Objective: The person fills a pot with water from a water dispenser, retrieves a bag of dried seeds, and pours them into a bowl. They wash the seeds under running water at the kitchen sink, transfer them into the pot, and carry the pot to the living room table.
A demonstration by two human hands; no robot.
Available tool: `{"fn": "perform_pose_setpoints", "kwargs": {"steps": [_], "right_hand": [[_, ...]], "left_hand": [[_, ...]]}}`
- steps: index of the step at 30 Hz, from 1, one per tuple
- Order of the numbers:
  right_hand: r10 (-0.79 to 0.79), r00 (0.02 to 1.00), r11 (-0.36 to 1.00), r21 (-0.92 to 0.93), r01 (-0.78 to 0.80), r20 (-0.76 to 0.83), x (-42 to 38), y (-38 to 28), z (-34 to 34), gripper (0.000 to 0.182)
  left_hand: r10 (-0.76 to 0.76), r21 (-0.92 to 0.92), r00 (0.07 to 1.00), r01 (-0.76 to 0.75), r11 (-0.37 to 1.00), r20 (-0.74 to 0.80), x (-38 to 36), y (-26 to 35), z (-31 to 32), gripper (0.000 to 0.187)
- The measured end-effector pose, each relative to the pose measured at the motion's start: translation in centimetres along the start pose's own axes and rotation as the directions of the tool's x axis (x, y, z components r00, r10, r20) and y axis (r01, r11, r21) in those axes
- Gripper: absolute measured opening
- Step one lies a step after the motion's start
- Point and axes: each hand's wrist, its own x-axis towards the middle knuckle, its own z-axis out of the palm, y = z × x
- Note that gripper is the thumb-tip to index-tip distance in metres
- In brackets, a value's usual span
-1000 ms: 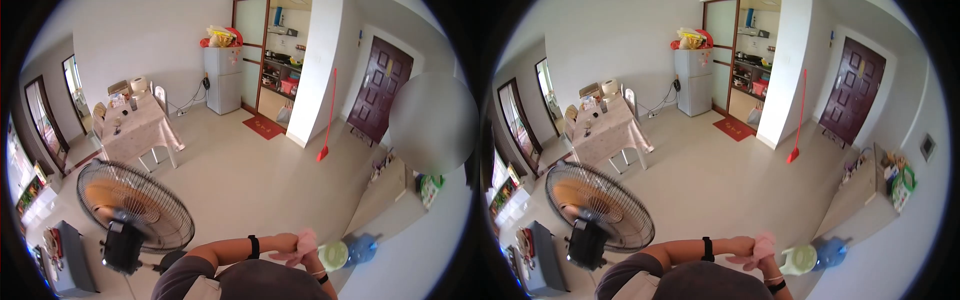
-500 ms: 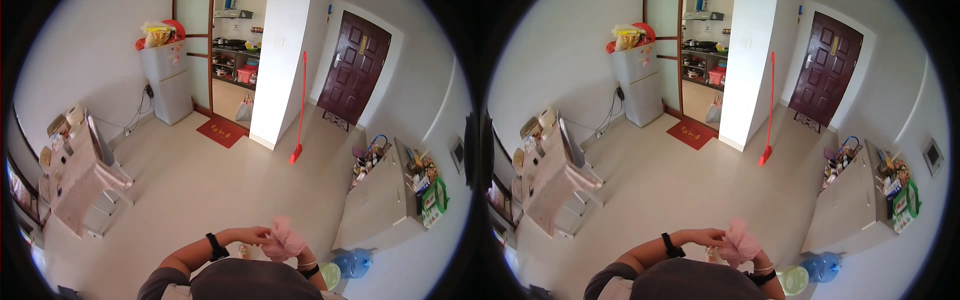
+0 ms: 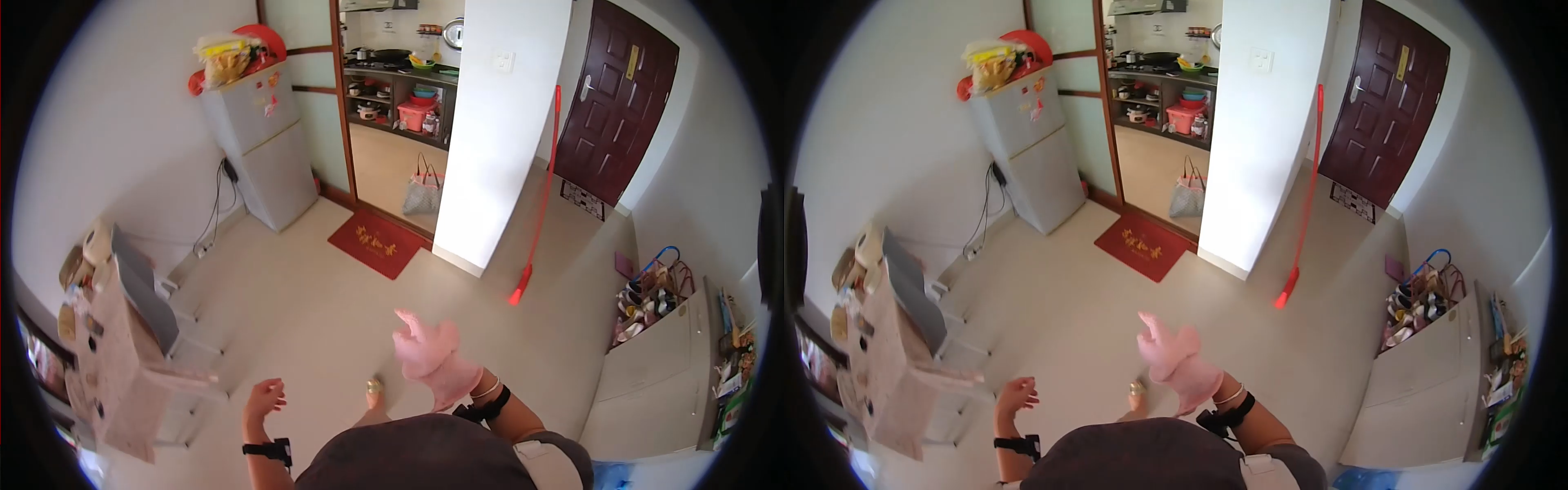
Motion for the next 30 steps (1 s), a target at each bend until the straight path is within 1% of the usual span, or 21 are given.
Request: {"fn": "perform_pose_setpoints", "kwargs": {"steps": [1, 2, 3, 4, 5, 6, 7, 8, 9, 10, 12, 13, 15, 16, 18, 21, 23, 25, 26, 28, 30], "right_hand": [[0.018, 1.0, 1.0, -0.025, -0.018, -0.003, 3.3, 2.0, -0.6, 0.024], [0.081, 0.997, 0.996, 0.037, -0.081, 0.001, 6.5, 4.0, -1.5, 0.023], [0.247, 0.969, 0.895, 0.386, -0.221, -0.018, 10.1, 6.2, -2.4, 0.02], [0.407, 0.913, 0.665, 0.697, -0.268, -0.037, 13.5, 8.3, -3.2, 0.018], [0.152, 0.968, 0.983, 0.133, -0.127, -0.2, 16.2, 9.5, -5.1, 0.016], [0.017, 0.981, 0.979, -0.194, -0.055, -0.192, 18.1, 11.4, -6.0, 0.015], [-0.118, 0.977, 0.865, -0.501, 0.013, -0.18, 20.1, 13.4, -6.9, 0.014], [-0.048, 0.984, 0.977, -0.213, 0.01, -0.173, 21.4, 15.9, -7.2, 0.011], [0.014, 0.988, 0.995, 0.098, 0.001, -0.152, 22.4, 18.6, -7.3, 0.009], [0.059, 0.991, 0.917, 0.398, -0.007, -0.119, 23.6, 21.6, -7.5, 0.007], [0.147, 0.987, 0.811, 0.58, -0.08, -0.07, 25.6, 27.3, -8.3, 0.005], [0.185, 0.982, 0.77, 0.627, -0.115, -0.047, 26.4, 30.3, -8.9, 0.005], [0.224, 0.975, 0.725, 0.67, -0.162, -0.007, 28.5, 36.8, -10.4, 0.006], [0.237, 0.971, 0.718, 0.672, -0.183, 0.012, 29.9, 40.1, -11.3, 0.007], [0.258, 0.965, 0.714, 0.662, -0.227, 0.053, 33.5, 46.5, -12.8, 0.01], [0.345, 0.93, 0.732, 0.584, -0.351, 0.127, 38.0, 55.2, -14.3, 0.015], [0.496, 0.857, 0.755, 0.417, -0.505, 0.139, 39.5, 61.2, -13.7, 0.018], [0.65, 0.752, 0.707, 0.273, -0.652, 0.112, 40.0, 67.2, -12.8, 0.021], [0.703, 0.705, 0.67, 0.242, -0.702, 0.097, 40.4, 70.2, -12.6, 0.023], [0.727, 0.676, 0.63, 0.277, -0.726, 0.118, 42.9, 76.4, -11.7, 0.02], [0.756, 0.639, 0.58, 0.309, -0.754, 0.14, 45.7, 81.2, -10.9, 0.022]], "left_hand": [[0.026, -0.031, 0.998, -0.024, 0.999, 0.057, 3.0, 2.5, -0.6, 0.049], [0.146, 0.034, 0.984, -0.15, 0.988, 0.101, 5.7, 7.2, 0.1, 0.058], [0.225, 0.112, 0.956, -0.248, 0.962, 0.185, 9.9, 13.5, 0.9, 0.068], [0.309, 0.078, 0.923, -0.334, 0.939, 0.23, 12.2, 17.2, 2.3, 0.074], [0.399, 0.037, 0.877, -0.423, 0.905, 0.269, 15.2, 20.9, 3.8, 0.08], [0.565, 0.03, 0.76, -0.604, 0.796, 0.322, 18.8, 23.8, 5.7, 0.083], [0.7, 0.006, 0.608, -0.757, 0.654, 0.374, 22.2, 26.6, 7.8, 0.086], [0.695, -0.147, 0.566, -0.719, 0.679, 0.443, 24.0, 30.1, 10.0, 0.083], [0.69, -0.29, 0.519, -0.651, 0.702, 0.505, 25.5, 33.2, 12.2, 0.081], [0.683, -0.291, 0.509, -0.647, 0.705, 0.524, 27.4, 35.8, 14.3, 0.081], [0.512, -0.402, 0.217, -0.401, 0.823, 0.831, 31.8, 40.4, 18.1, 0.067], [0.509, -0.403, 0.21, -0.396, 0.825, 0.835, 34.4, 42.2, 19.4, 0.067], [0.417, -0.237, 0.267, -0.515, 0.824, 0.869, 39.9, 46.2, 21.9, 0.045], [0.411, -0.232, 0.266, -0.515, 0.825, 0.872, 43.1, 48.2, 22.8, 0.045], [0.402, -0.122, 0.451, -0.531, 0.838, 0.797, 49.3, 51.6, 22.4, 0.028], [0.448, -0.167, 0.533, -0.493, 0.854, 0.718, 55.4, 59.2, 19.7, 0.029], [0.545, -0.256, 0.496, -0.535, 0.805, 0.676, 61.9, 61.2, 17.7, 0.024], [0.476, -0.257, 0.713, -0.402, 0.879, 0.514, 65.1, 64.9, 15.9, 0.02], [0.462, -0.248, 0.714, -0.39, 0.887, 0.526, 67.5, 66.3, 15.1, 0.02], [0.424, -0.448, 0.815, -0.232, 0.863, 0.394, 73.1, 68.4, 13.8, 0.022], [0.393, -0.37, 0.816, -0.24, 0.898, 0.424, 80.0, 70.1, 13.9, 0.024]]}}
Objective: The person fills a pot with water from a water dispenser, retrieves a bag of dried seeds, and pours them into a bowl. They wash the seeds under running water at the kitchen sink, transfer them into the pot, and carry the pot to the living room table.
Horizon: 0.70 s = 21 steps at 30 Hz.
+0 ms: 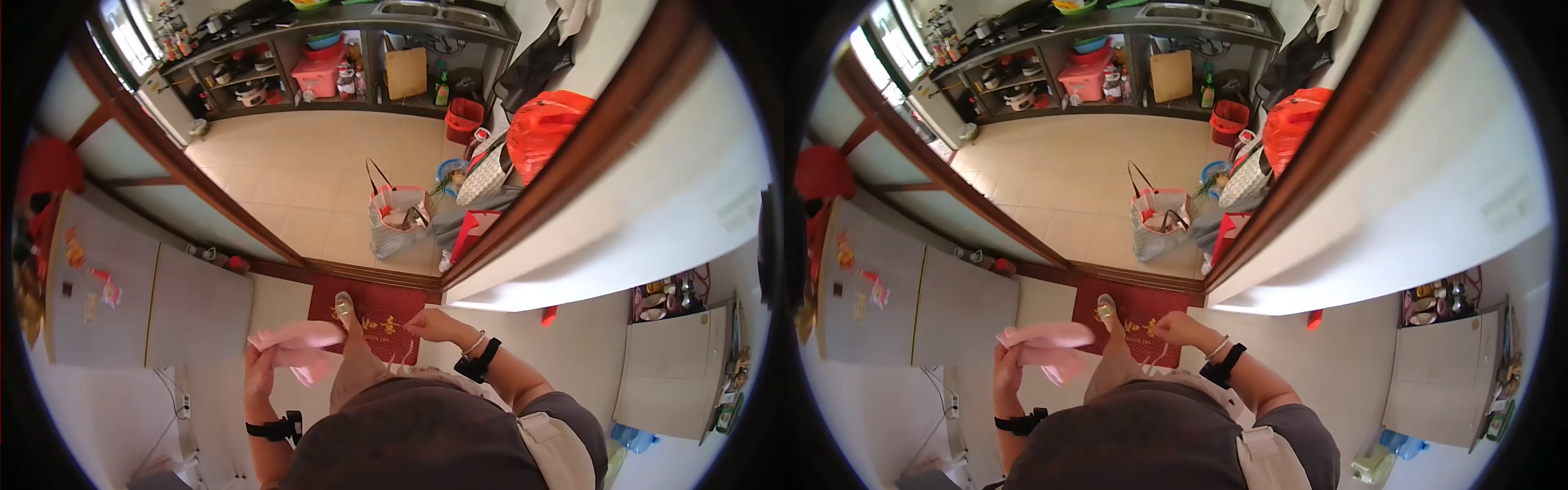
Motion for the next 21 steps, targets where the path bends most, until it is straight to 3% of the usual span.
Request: {"fn": "perform_pose_setpoints", "kwargs": {"steps": [3, 5, 6, 8, 9, 10, 11, 12, 13, 14, 16, 18, 21], "right_hand": [[0.176, 0.984, 0.979, 0.104, -0.173, -0.015, 6.8, -0.1, -0.8, 0.02], [0.233, 0.972, 0.972, 0.037, -0.233, -0.012, 9.7, 0.9, -0.4, 0.022], [0.248, 0.968, 0.968, 0.047, -0.246, -0.027, 11.7, 1.5, -0.9, 0.022], [0.398, 0.917, 0.904, 0.172, -0.392, -0.001, 13.6, 1.7, -1.3, 0.024], [0.498, 0.867, 0.819, 0.319, -0.477, 0.015, 14.3, 2.1, -1.6, 0.025], [0.519, 0.855, 0.804, 0.332, -0.494, 0.014, 14.9, 2.1, -2.0, 0.025], [0.564, 0.817, 0.795, 0.347, -0.498, -0.12, 15.7, 2.4, -2.5, 0.026], [0.597, 0.763, 0.788, 0.36, -0.5, -0.247, 16.5, 3.5, -2.6, 0.026], [0.599, 0.765, 0.781, 0.386, -0.492, -0.236, 17.5, 5.1, -2.6, 0.026], [0.611, 0.757, 0.771, 0.393, -0.501, -0.233, 18.4, 5.4, -3.4, 0.026], [0.767, 0.639, 0.441, 0.672, -0.595, 0.062, 20.5, 6.5, -4.9, 0.024], [0.771, 0.629, 0.352, 0.754, -0.555, 0.102, 22.7, 8.1, -5.6, 0.023], [0.85, 0.525, 0.149, 0.935, -0.322, 0.045, 27.4, 11.2, -7.3, 0.026]], "left_hand": [[-0.077, 0.09, 0.996, 0.073, 0.993, 0.045, 9.3, 1.2, -2.2, 0.028], [-0.139, 0.108, 0.988, 0.131, 0.985, 0.072, 13.8, 1.7, -3.1, 0.029], [-0.144, 0.206, 0.985, 0.121, 0.971, 0.1, 17.0, 1.7, -4.4, 0.029], [-0.182, 0.317, 0.973, 0.129, 0.94, 0.145, 22.2, 3.3, -6.0, 0.028], [-0.252, 0.372, 0.948, 0.167, 0.913, 0.192, 24.6, 3.8, -6.8, 0.027], [-0.311, 0.421, 0.92, 0.191, 0.887, 0.238, 27.3, 4.5, -6.8, 0.026], [-0.326, 0.424, 0.911, 0.198, 0.884, 0.253, 29.7, 4.7, -6.8, 0.026], [-0.245, 0.438, 0.933, 0.111, 0.892, 0.263, 32.1, 4.8, -6.7, 0.024], [-0.162, 0.451, 0.949, 0.023, 0.892, 0.272, 34.4, 4.8, -6.5, 0.023], [-0.174, 0.453, 0.944, 0.03, 0.891, 0.28, 36.5, 5.3, -5.6, 0.023], [-0.186, 0.417, 0.937, 0.049, 0.908, 0.295, 40.0, 5.9, -4.0, 0.022], [-0.242, 0.477, 0.923, 0.076, 0.876, 0.299, 42.6, 7.5, -2.0, 0.022], [-0.276, 0.525, 0.913, 0.084, 0.847, 0.299, 48.2, 7.7, 0.0, 0.026]]}}
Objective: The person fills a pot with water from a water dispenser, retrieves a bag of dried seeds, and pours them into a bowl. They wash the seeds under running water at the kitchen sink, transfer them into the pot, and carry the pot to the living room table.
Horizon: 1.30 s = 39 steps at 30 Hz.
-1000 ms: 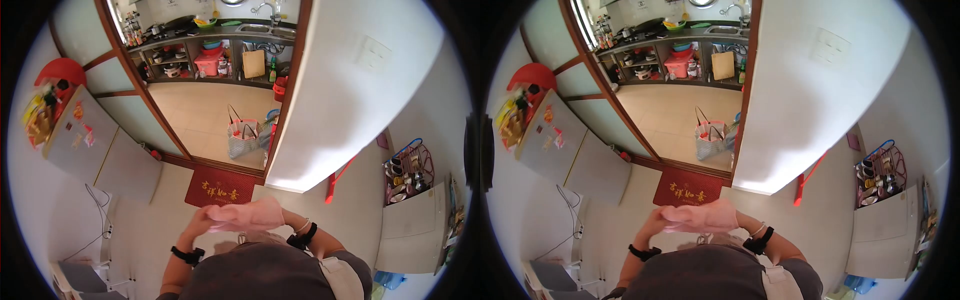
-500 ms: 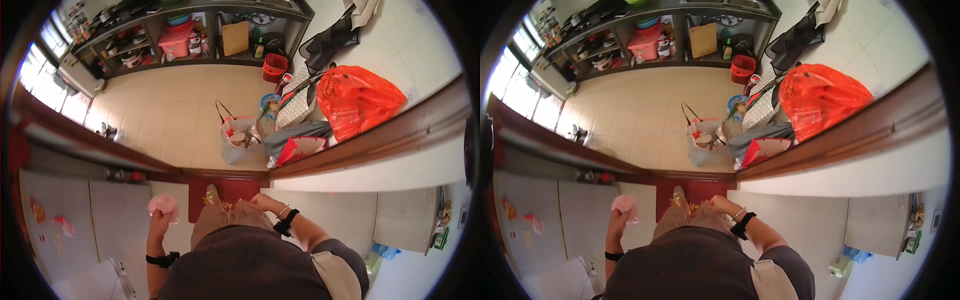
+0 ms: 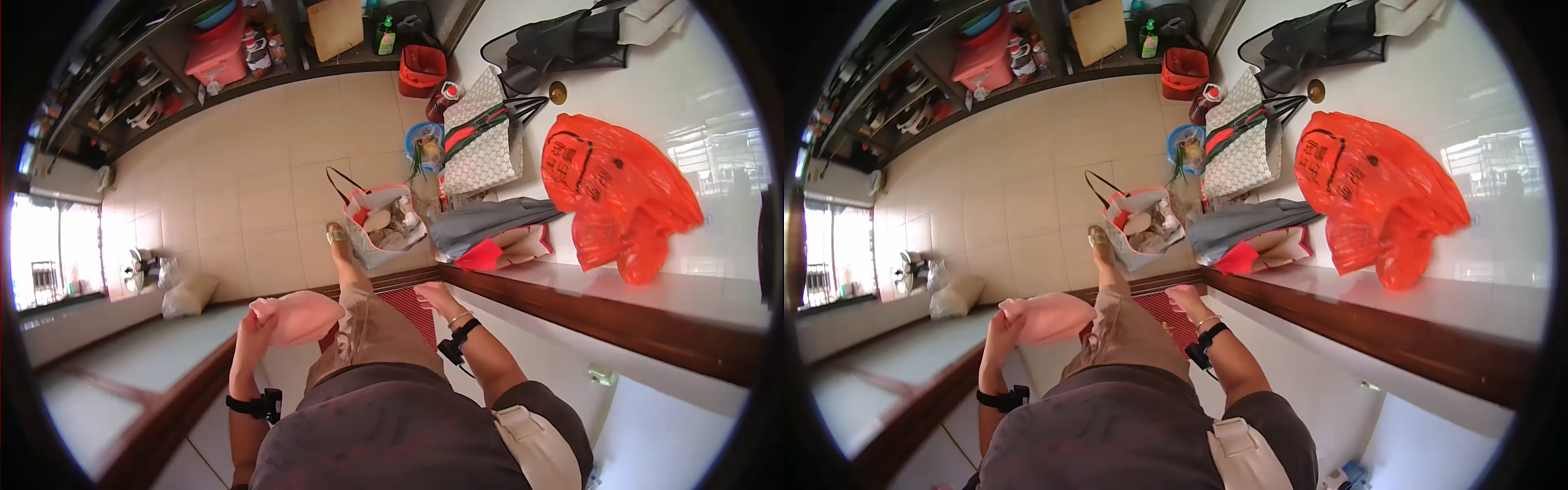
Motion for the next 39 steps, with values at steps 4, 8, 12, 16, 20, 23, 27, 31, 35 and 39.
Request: {"fn": "perform_pose_setpoints", "kwargs": {"steps": [4, 8, 12, 16, 20, 23, 27, 31, 35, 39], "right_hand": [[0.078, 0.969, 0.994, 0.098, -0.056, -0.235, 5.8, -3.7, 1.7, 0.017], [-0.29, 0.946, 0.817, -0.552, 0.165, -0.147, 12.1, -1.3, 0.3, 0.028], [-0.131, 0.722, -0.24, -0.728, 0.642, 0.679, 16.8, 2.7, -0.9, 0.016], [-0.098, 0.995, 0.737, -0.673, 0.061, -0.017, 11.8, -4.8, 3.1, 0.021], [-0.307, 0.951, 0.646, -0.741, 0.183, -0.033, 15.2, -4.3, 5.6, 0.021], [-0.34, 0.894, 0.785, -0.612, 0.098, -0.293, 18.1, -6.8, 7.9, 0.023], [-0.071, 0.762, 0.997, -0.075, 0.029, -0.644, 20.2, -11.8, 9.2, 0.019], [-0.231, 0.694, 0.958, -0.283, 0.041, -0.682, 29.3, -9.3, 10.9, 0.011], [-0.2, 0.662, 0.912, -0.384, -0.145, -0.723, 37.1, -9.3, 11.4, 0.012], [-0.087, 0.697, 0.768, -0.494, -0.409, -0.712, 47.2, -5.5, 14.7, 0.031]], "left_hand": [[-0.076, 0.33, 0.997, 0.078, 0.941, -0.019, 7.3, 2.6, -1.3, 0.03], [-0.073, -0.033, 0.989, 0.069, 0.997, -0.129, 12.7, 9.9, 0.2, 0.035], [-0.034, 0.16, 0.987, 0.009, 0.987, 0.154, 19.4, 12.6, -2.4, 0.035], [-0.03, 0.38, 0.952, -0.093, 0.92, 0.305, 25.7, 16.4, -2.6, 0.03], [0.038, 0.671, 0.908, -0.336, 0.661, 0.418, 33.8, 16.9, -2.0, 0.029], [-0.038, 0.796, 0.849, -0.477, 0.372, 0.527, 39.6, 18.9, 0.6, 0.038], [-0.212, 0.566, 0.548, -0.823, 0.035, 0.809, 49.9, 13.6, 2.6, 0.07], [-0.318, 0.357, 0.327, -0.933, 0.039, 0.89, 56.0, 7.8, 4.6, 0.085], [-0.36, 0.25, 0.207, -0.965, 0.077, 0.909, 56.7, 5.8, 7.1, 0.085], [-0.422, 0.148, 0.136, -0.989, -0.004, 0.896, 58.7, 5.1, 8.1, 0.076]]}}
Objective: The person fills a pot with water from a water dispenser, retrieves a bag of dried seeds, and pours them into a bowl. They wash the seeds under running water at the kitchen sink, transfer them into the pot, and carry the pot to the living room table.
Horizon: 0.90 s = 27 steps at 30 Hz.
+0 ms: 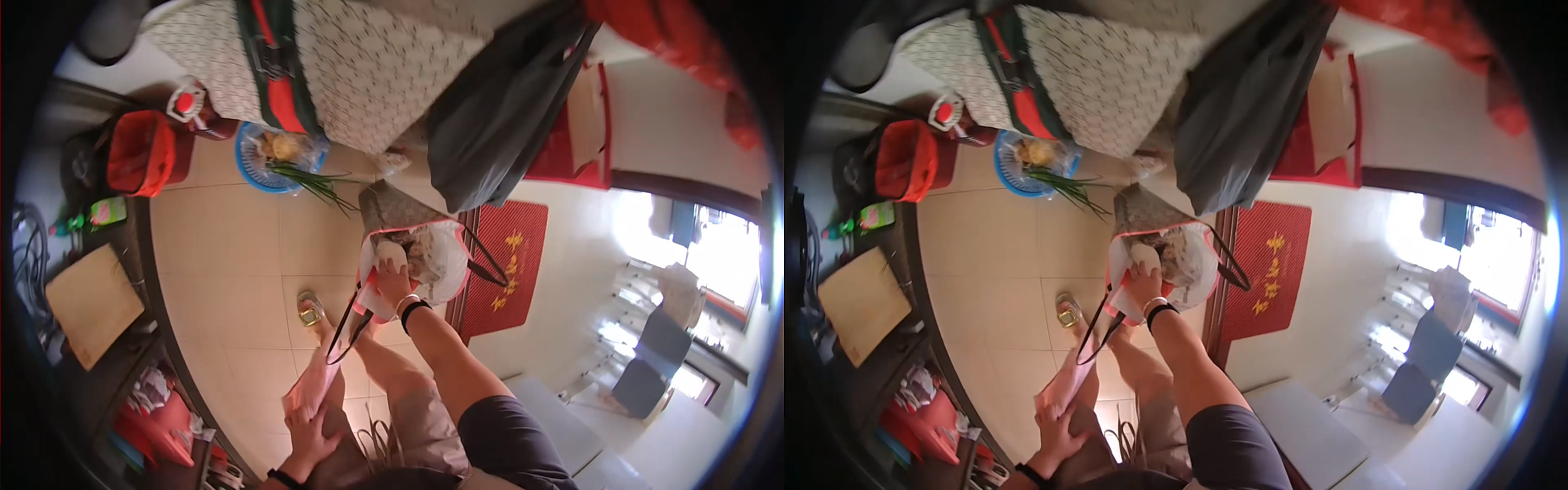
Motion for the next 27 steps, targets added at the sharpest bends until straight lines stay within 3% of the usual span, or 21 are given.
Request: {"fn": "perform_pose_setpoints", "kwargs": {"steps": [2, 4, 6, 8, 10, 14, 16, 17, 18, 19, 21, 23, 25, 26, 27], "right_hand": [[0.074, 0.979, 0.979, -0.175, -0.108, -0.191, 0.4, -1.0, 6.2, 0.038], [-0.004, 0.973, 1.0, 0.007, 0.006, -0.23, -0.1, 0.2, 4.6, 0.033], [-0.043, 0.987, 0.997, -0.075, 0.031, -0.152, 0.4, 1.4, 2.8, 0.032], [-0.094, 0.995, 0.994, 0.053, 0.092, 0.037, -0.1, 3.0, 2.7, 0.027], [-0.108, 0.994, 0.989, 0.105, 0.108, -0.005, -2.1, 5.0, 0.8, 0.025], [-0.114, 0.991, 0.982, 0.159, 0.101, 0.072, -7.2, 7.0, -2.8, 0.026], [0.086, 0.961, 0.976, 0.169, -0.133, 0.262, -8.5, 7.6, -2.1, 0.028], [0.192, 0.947, 0.95, 0.192, -0.245, 0.257, -8.6, 8.2, -4.2, 0.033], [0.193, 0.947, 0.949, 0.197, -0.247, 0.257, -8.2, 8.4, -4.0, 0.033], [0.398, 0.917, 0.917, -0.009, -0.398, -0.001, -7.7, 8.6, -3.5, 0.033], [0.492, 0.858, 0.843, -0.164, -0.512, -0.15, -5.5, 7.6, -2.8, 0.038], [0.349, 0.936, 0.925, -0.176, -0.336, 0.051, -2.1, 4.4, -2.3, 0.036], [-0.004, 0.999, 0.989, 0.148, -0.003, 0.045, -0.3, 1.9, -3.0, 0.03], [-0.008, 0.999, 0.988, 0.155, 0.001, 0.045, 1.4, 1.4, -2.3, 0.03], [0.089, 0.986, 0.979, 0.167, -0.112, 0.138, 3.6, 1.3, -0.8, 0.027]], "left_hand": [[-0.023, -0.01, 1.0, 0.023, 1.0, 0.019, 0.3, -0.7, 0.0, 0.072], [-0.018, -0.019, 0.999, 0.017, 1.0, -0.04, 0.6, -1.0, 0.3, 0.066], [-0.003, 0.002, 0.999, 0.003, 1.0, -0.036, 0.9, -1.0, 0.6, 0.063], [0.004, 0.007, 1.0, -0.004, 1.0, 0.012, 0.7, -1.0, 0.6, 0.059], [0.014, 0.003, 0.999, -0.015, 1.0, 0.035, 0.8, -0.6, 0.4, 0.058], [0.056, 0.0, 0.997, -0.056, 0.998, 0.046, 1.6, 0.4, 0.4, 0.053], [0.079, -0.013, 0.995, -0.078, 0.997, 0.068, 2.1, 1.1, 0.2, 0.052], [0.094, -0.025, 0.992, -0.092, 0.995, 0.088, 2.3, 1.3, 0.1, 0.051], [0.094, -0.02, 0.991, -0.092, 0.996, 0.09, 2.3, 1.5, 0.1, 0.051], [0.099, 0.009, 0.99, -0.101, 0.995, 0.099, 2.3, 1.7, 0.1, 0.05], [0.103, 0.052, 0.989, -0.109, 0.993, 0.11, 2.7, 1.6, 0.1, 0.05], [0.048, 0.033, 0.987, -0.053, 0.998, 0.154, 2.6, 1.5, -0.1, 0.049], [0.055, 0.047, 0.989, -0.062, 0.997, 0.141, 2.7, 1.1, 0.0, 0.049], [0.067, 0.052, 0.99, -0.074, 0.996, 0.124, 2.8, 0.9, 0.0, 0.049], [0.063, 0.058, 0.99, -0.071, 0.996, 0.126, 2.9, 0.9, -0.2, 0.049]]}}
